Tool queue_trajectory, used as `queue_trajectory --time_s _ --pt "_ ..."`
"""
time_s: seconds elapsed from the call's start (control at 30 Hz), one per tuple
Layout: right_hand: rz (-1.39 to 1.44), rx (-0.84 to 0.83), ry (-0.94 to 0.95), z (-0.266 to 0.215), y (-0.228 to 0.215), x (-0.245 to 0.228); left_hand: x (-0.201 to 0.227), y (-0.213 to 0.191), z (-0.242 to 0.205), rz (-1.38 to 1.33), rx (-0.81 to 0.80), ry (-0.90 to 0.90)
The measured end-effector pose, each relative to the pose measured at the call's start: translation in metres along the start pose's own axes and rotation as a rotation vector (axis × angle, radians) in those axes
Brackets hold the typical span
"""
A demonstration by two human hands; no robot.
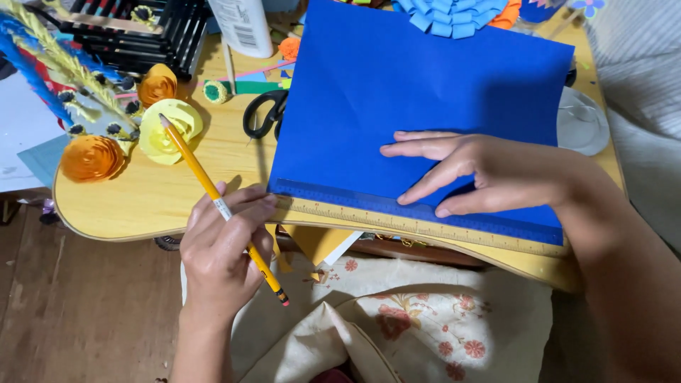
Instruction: Measuring, marking, cutting, and folding blue paper to create decorative components on a craft table.
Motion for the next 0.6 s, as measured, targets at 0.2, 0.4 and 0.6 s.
queue_trajectory --time_s 0.2,0.4,0.6 --pt "-0.057 0.004 -0.109 -0.002 -0.001 0.001 0.007 -0.003 0.006 -0.038 -0.008 -0.013" --pt "0.005 0.007 -0.143 -0.005 -0.002 0.005 0.005 0.004 -0.001 0.022 0.0 -0.007" --pt "0.012 -0.022 -0.155 -0.004 0.003 0.014 0.008 0.003 0.0 0.061 -0.111 0.006"
Point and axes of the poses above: each hand's wrist, its own z-axis towards the middle knuckle, its own y-axis out of the palm, x = y × z, the point moved 6 cm from there along z, towards the middle knuckle, and after that the axes turned 2 degrees about -z, right-handed, at the moved point
